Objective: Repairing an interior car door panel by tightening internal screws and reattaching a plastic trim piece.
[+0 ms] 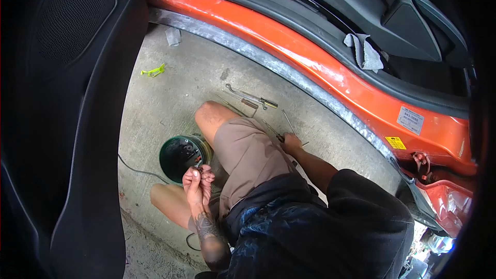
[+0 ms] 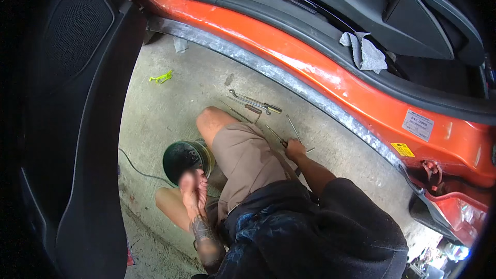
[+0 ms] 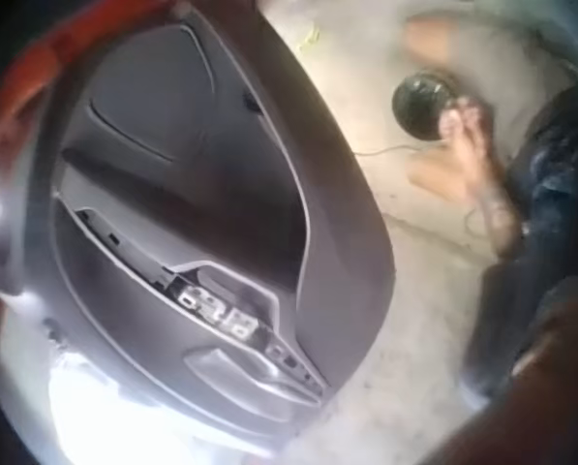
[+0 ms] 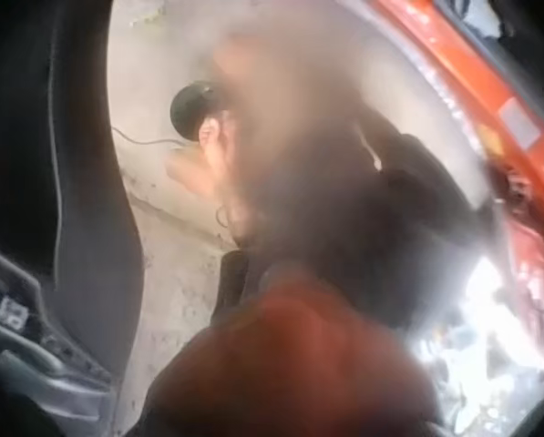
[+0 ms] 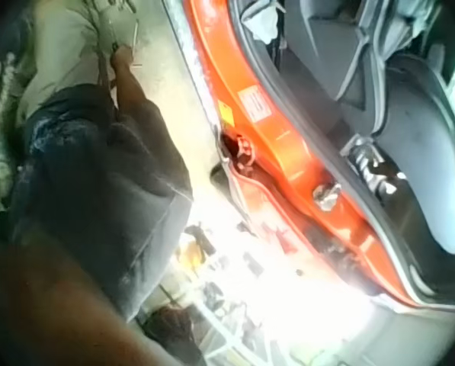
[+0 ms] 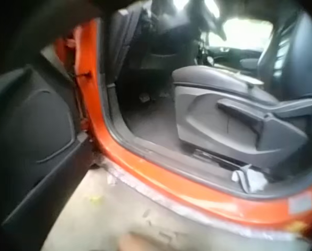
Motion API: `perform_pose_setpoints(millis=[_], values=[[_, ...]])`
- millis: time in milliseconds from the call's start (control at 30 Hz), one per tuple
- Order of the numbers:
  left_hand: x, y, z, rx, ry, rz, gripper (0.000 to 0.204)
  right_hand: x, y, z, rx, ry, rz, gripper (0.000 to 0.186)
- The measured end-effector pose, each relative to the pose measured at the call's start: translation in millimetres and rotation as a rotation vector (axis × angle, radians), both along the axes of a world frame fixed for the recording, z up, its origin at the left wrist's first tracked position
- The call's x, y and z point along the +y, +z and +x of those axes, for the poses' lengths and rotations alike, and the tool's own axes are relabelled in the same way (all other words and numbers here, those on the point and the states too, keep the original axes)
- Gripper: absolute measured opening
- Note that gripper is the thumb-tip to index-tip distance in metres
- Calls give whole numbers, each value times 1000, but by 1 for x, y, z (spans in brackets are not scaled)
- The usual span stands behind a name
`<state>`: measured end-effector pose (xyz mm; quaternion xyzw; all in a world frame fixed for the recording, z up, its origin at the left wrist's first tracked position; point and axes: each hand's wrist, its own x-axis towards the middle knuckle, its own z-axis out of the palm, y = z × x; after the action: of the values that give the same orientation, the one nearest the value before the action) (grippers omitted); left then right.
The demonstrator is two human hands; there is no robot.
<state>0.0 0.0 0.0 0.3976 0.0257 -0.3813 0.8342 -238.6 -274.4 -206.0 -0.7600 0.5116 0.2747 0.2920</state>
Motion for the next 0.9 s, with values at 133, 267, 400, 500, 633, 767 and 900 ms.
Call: perform_pose_setpoints(millis=[133, 267, 400, 500, 633, 767, 900], values=[[0, -7, -1, -25, -88, -2, 18, -17, -2, -4, -95, 69, 111, 22], [-3, 4, 2, 84, 26, -101, 16, -33, -35, -23, -410, -204, 624, 17], [30, -1, 4, 7, 159, -105, 15, -6, -5, 31, -554, -140, 1, 26], [-3, -4, -10, 91, 70, -88, 6, -51, -56, -14, -839, -432, 22, 27], [-2, 22, -9, 58, 112, -163, 17, -30, 104, 93, -883, -138, 100, 56], [9, 73, 2, -214, 173, -141, 25, 5, 256, 147, -944, 181, 84, 47], [14, 142, 17, -506, 376, -128, 31, 30, 350, 162, -1017, 379, 168, 40]])
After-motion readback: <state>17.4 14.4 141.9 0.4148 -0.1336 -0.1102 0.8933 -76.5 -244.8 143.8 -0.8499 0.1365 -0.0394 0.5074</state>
